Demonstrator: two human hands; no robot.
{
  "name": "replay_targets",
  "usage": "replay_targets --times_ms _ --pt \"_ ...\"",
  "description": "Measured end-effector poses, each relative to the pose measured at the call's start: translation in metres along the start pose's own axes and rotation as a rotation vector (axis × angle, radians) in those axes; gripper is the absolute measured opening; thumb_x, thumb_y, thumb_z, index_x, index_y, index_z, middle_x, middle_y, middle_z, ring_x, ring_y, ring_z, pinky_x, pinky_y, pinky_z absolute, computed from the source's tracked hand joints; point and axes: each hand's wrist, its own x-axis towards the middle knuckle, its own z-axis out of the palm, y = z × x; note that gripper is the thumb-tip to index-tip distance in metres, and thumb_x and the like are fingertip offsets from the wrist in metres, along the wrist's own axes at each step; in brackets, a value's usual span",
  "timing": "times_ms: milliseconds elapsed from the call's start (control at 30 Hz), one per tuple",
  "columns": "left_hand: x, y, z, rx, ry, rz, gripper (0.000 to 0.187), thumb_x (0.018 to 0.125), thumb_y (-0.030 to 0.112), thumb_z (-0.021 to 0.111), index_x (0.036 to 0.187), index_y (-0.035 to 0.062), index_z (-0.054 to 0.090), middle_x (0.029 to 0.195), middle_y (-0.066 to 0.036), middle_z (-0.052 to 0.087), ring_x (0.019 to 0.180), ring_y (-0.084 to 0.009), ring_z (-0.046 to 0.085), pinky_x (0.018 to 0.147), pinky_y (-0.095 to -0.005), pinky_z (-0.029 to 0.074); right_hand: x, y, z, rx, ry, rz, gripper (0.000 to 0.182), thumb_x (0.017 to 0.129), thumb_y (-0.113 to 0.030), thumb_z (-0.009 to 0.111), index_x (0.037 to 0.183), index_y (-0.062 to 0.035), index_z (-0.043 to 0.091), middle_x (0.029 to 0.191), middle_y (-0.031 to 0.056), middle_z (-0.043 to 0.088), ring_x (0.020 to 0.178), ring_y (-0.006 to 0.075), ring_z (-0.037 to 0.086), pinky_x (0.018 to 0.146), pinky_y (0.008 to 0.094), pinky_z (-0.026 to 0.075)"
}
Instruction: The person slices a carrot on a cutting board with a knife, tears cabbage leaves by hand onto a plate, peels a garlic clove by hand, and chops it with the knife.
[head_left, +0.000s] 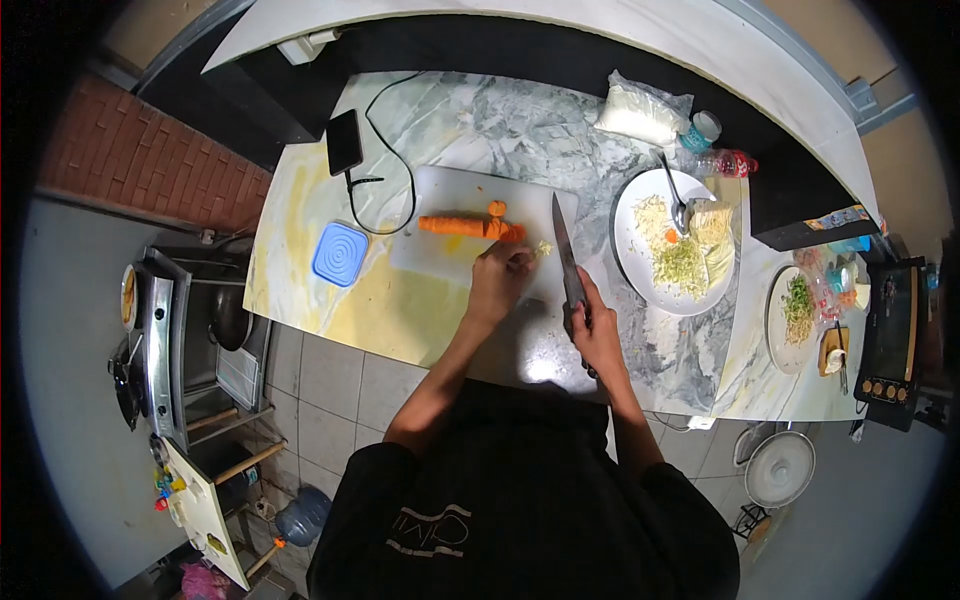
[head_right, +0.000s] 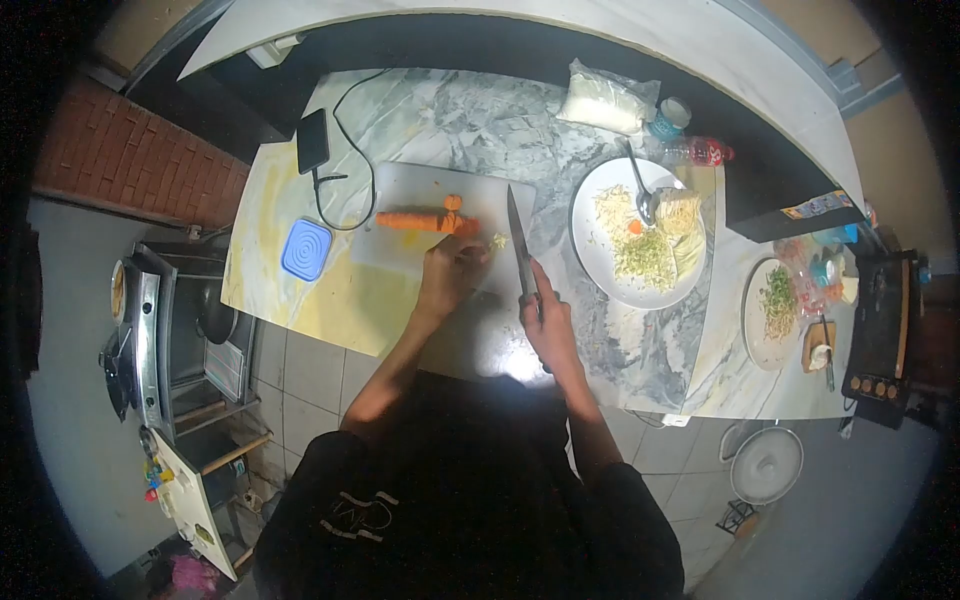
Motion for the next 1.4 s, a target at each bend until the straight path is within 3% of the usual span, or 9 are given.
replay_targets --times_ms 100,167,300,367,633,900,1200,1267,1400 --pt "0.0 0.001 -0.001 0.198 -0.071 0.174 0.023 0.075 -0.003 0.069 0.097 0.0015 0.067 0.093 -0.016 0.068 0.091 -0.0272 0.067 0.079 -0.0344 0.054 -0.003 0.011 0.004 -0.04 0.001 -0.008 0.059 0.087 -0.002 0.048 0.144 -0.0099 0.036 0.076 0.0213 0.061 0.068 0.0366 0.064 0.067 0.0414 0.049" --pt "-0.002 0.005 -0.001 -0.044 -0.068 0.103 0.037 0.076 -0.004 0.065 0.113 0.0018 0.062 0.113 -0.019 0.062 0.113 -0.0281 0.058 0.093 -0.0355 0.047 -0.003 0.016 0.006 -0.089 0.014 -0.031 0.06 0.087 -0.002 0.049 0.145 -0.011 0.036 0.076 0.0221 0.062 0.068 0.0377 0.063 0.068 0.042 0.049" --pt "-0.008 -0.012 0.018 -0.365 -0.083 0.057 0.054 0.077 -0.005 0.064 0.129 0.0011 0.051 0.132 -0.017 0.051 0.127 -0.0278 0.047 0.106 -0.0351 0.037 -0.005 0.017 0.01 -0.067 -0.002 0.012 0.062 0.087 -0.002 0.049 0.146 -0.0124 0.035 0.074 0.0249 0.061 0.068 0.0397 0.063 0.067 0.0439 0.049" --pt "-0.012 -0.015 0.022 -0.65 -0.187 -0.116 0.069 0.077 -0.007 0.061 0.141 -0.0007 0.036 0.144 -0.015 0.039 0.136 -0.0237 0.035 0.113 -0.0356 0.026 -0.009 0.019 0.011 -0.05 -0.016 0.033 0.062 0.087 -0.002 0.049 0.146 -0.0124 0.034 0.073 0.0257 0.061 0.067 0.0396 0.063 0.066 0.0442 0.049" --pt "-0.011 -0.024 0.029 -0.647 -0.183 -0.021 0.076 0.075 -0.006 0.06 0.144 -0.0031 0.029 0.149 -0.017 0.029 0.141 -0.0253 0.025 0.116 -0.0373 0.016 -0.021 0.015 0.013 0.176 -0.063 0.093 0.058 0.09 -0.001 0.046 0.146 -0.0138 0.036 0.059 0.0106 0.055 0.039 0.0152 0.05 0.041 0.032 0.045" --pt "-0.01 -0.016 0.044 -0.67 -0.116 0.053 0.083 0.075 -0.004 0.058 0.148 -0.0015 0.019 0.152 -0.017 0.024 0.142 -0.0254 0.022 0.115 -0.0363 0.015 -0.029 0.013 0.026 0.303 -0.154 0.114 0.06 0.091 0.001 0.044 0.148 -0.015 0.033 0.056 0.0052 0.051 0.038 0.0111 0.044 0.038 0.0286 0.041" --pt "-0.01 -0.014 0.057 -0.688 0.01 0.059 0.086 0.07 -0.006 0.054 0.147 -0.0065 0.016 0.152 -0.02 0.022 0.144 -0.0283 0.018 0.117 -0.0374 0.011 -0.03 0.021 0.037 0.344 -0.093 0.057 0.06 0.087 0.004 0.045 0.145 -0.0085 0.037 0.058 0.0059 0.051 0.05 0.0105 0.048 0.048 0.0262 0.041" --pt "-0.009 -0.007 0.056 -0.686 0.033 0.095 0.085 0.069 -0.007 0.053 0.146 -0.0076 0.016 0.153 -0.021 0.022 0.144 -0.0287 0.019 0.117 -0.0374 0.011 -0.03 0.025 0.039 0.365 -0.111 -0.03 0.063 0.089 0.004 0.039 0.149 -0.013 0.031 0.055 0.0001 0.049 0.038 0.007 0.039 0.037 0.0238 0.036" --pt "-0.004 0.007 0.06 -0.75 0.078 0.11 0.084 0.069 -0.006 0.053 0.145 -0.0097 0.017 0.152 -0.022 0.023 0.143 -0.0292 0.019 0.117 -0.0373 0.011 -0.032 0.014 0.034 0.358 -0.046 -0.045 0.059 0.091 0.003 0.04 0.148 -0.0124 0.032 0.054 -0.0004 0.048 0.038 0.0065 0.039 0.037 0.0242 0.034"
